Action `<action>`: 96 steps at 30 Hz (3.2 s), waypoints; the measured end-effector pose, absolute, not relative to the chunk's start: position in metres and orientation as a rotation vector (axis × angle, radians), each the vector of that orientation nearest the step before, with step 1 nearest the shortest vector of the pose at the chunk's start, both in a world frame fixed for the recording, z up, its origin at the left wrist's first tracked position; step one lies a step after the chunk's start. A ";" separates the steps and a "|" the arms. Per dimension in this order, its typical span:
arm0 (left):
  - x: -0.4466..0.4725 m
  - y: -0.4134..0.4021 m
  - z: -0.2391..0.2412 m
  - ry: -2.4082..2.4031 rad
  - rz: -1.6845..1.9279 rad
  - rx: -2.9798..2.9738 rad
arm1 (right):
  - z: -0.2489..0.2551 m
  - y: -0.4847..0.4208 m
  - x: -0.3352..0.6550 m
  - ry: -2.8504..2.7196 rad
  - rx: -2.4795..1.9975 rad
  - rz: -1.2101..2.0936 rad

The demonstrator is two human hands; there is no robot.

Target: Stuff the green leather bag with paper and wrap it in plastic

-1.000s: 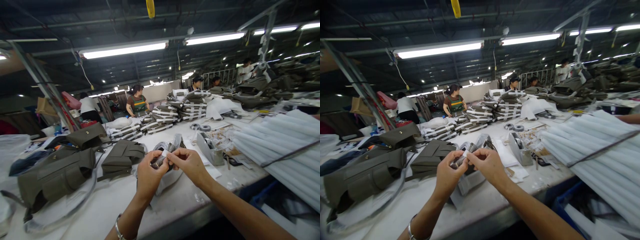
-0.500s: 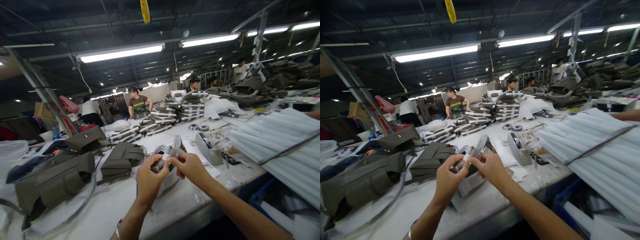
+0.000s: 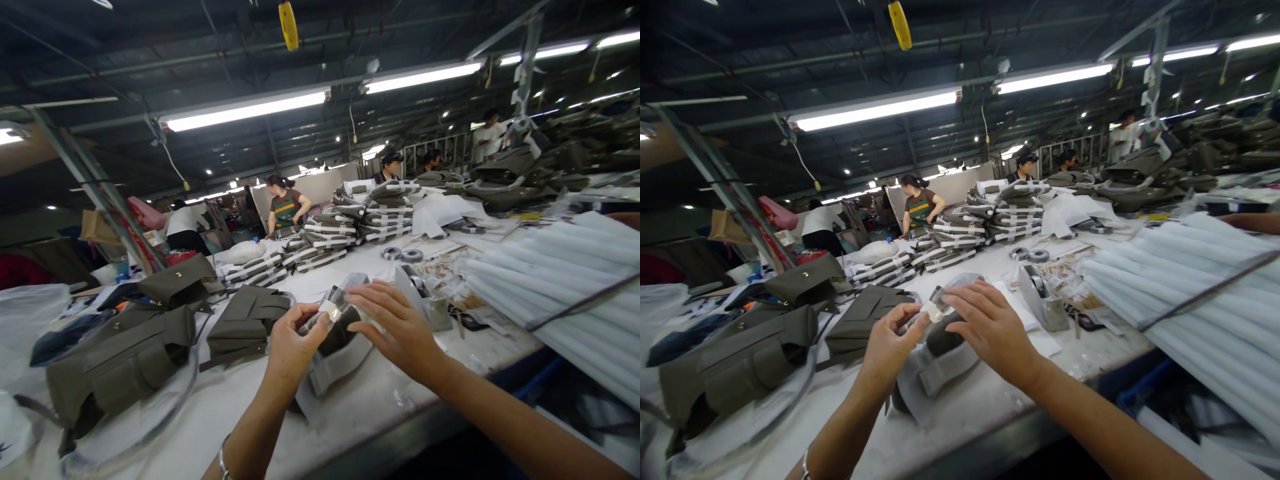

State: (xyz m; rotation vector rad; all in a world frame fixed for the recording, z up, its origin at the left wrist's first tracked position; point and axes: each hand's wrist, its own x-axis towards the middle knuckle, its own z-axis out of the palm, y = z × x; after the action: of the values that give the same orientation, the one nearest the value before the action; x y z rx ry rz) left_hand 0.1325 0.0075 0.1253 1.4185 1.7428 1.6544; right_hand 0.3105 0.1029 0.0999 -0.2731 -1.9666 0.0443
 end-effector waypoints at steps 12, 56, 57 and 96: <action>0.123 0.010 0.124 1.777 1.565 1.519 | 0.149 0.131 0.279 -2.346 0.050 -0.404; 0.174 0.011 0.085 1.690 1.503 2.094 | 0.021 0.186 0.398 -2.198 -1.073 0.511; 0.182 0.022 0.080 1.612 1.458 2.009 | 0.030 0.183 0.396 -2.155 -1.016 0.564; 0.182 0.032 0.052 1.230 1.669 0.980 | -0.001 0.091 0.364 -1.363 -0.715 1.169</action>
State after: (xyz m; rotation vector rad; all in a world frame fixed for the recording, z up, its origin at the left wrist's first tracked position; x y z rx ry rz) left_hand 0.1817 0.0323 0.0519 0.9795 1.2305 1.6692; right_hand 0.3645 0.0913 -0.0007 -0.7153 -1.3630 1.1694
